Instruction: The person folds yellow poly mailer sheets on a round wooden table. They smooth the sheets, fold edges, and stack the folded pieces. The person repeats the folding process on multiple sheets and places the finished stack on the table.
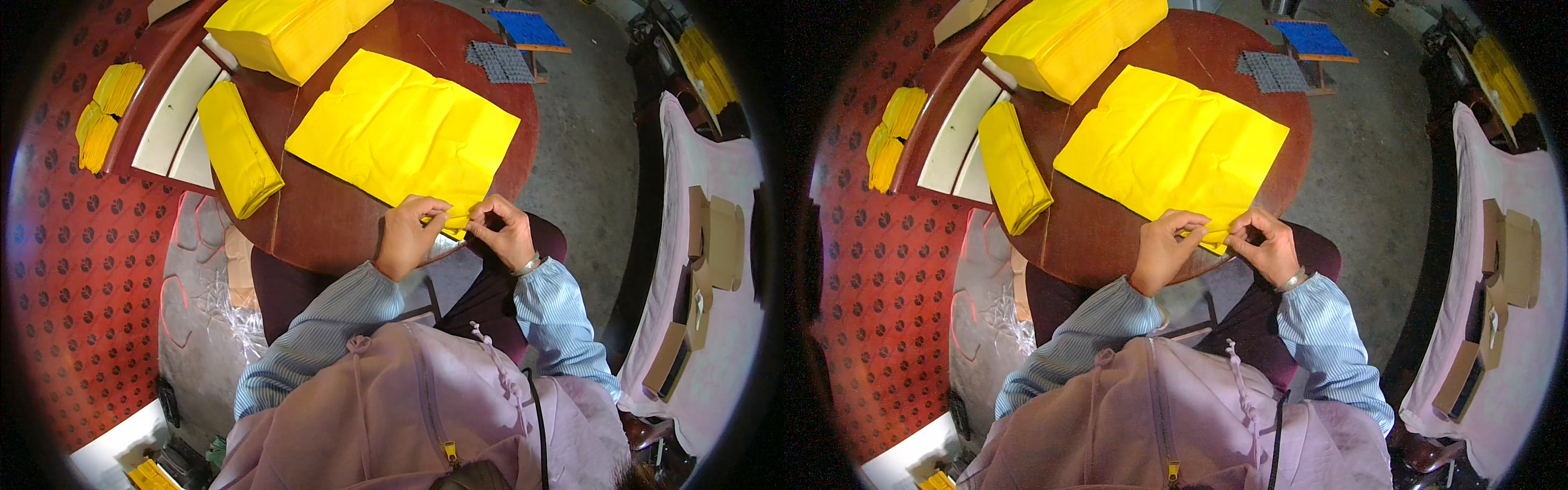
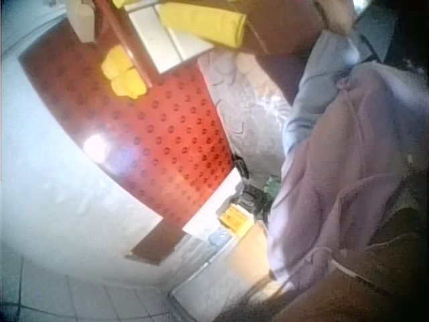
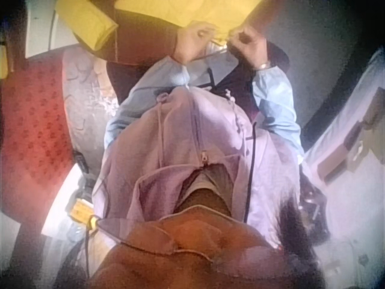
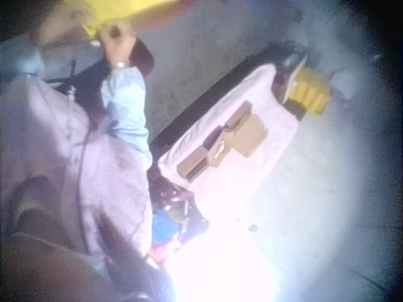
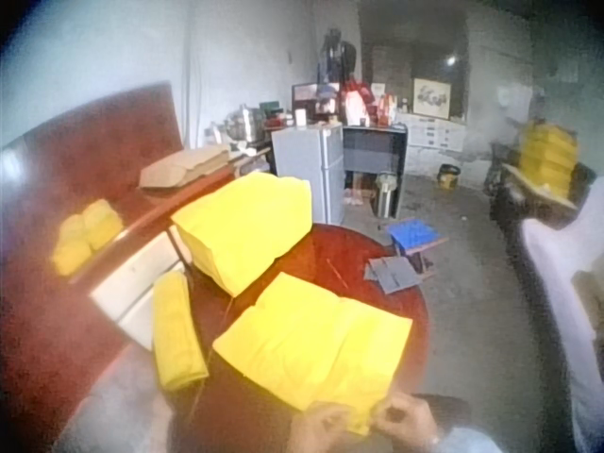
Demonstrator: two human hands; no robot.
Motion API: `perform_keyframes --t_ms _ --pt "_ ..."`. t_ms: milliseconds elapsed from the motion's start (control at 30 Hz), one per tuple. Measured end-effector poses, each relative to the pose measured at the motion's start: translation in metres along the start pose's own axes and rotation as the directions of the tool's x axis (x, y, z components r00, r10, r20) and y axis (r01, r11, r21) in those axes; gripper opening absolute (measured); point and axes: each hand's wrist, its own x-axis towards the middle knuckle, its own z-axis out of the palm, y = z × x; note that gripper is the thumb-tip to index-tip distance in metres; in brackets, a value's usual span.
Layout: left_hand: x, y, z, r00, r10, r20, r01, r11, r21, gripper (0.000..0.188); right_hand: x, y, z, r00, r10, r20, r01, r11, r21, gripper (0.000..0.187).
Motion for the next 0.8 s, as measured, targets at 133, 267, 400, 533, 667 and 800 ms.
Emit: perform_keyframes --t_ms 133,267,400,533,667,800 --pt "0.001 -0.002 -0.002 0.999 -0.022 0.024 0.023 1.0 -0.018 0.02 0.001 -0.001 0.0 0.988 -0.156 0.021 0.157 0.979 -0.131 0.016" --pt "0.002 -0.003 -0.002 0.999 -0.026 0.029 0.027 0.999 -0.032 0.02 0.001 0.0 0.0 0.983 -0.177 0.038 0.181 0.977 -0.116 0.017" --pt "0.002 -0.003 -0.004 0.999 -0.013 0.041 0.014 1.0 -0.027 0.02 0.002 0.002 -0.001 0.999 -0.008 0.033 0.011 0.996 -0.088 0.015" --pt "0.002 0.0 -0.006 0.998 -0.021 0.054 0.022 1.0 -0.017 0.02 0.005 0.007 0.001 0.996 0.09 0.023 -0.09 0.996 -0.006 0.015" --pt "0.0 0.004 -0.009 0.998 0.0 0.064 0.002 1.0 -0.027 0.021 0.007 0.012 0.002 0.989 0.144 0.022 -0.145 0.988 0.054 0.014" --pt "0.001 0.003 -0.008 0.996 0.051 0.07 -0.049 0.998 -0.034 0.022 0.006 0.016 0.004 0.984 0.177 0.027 -0.179 0.976 0.122 0.012"
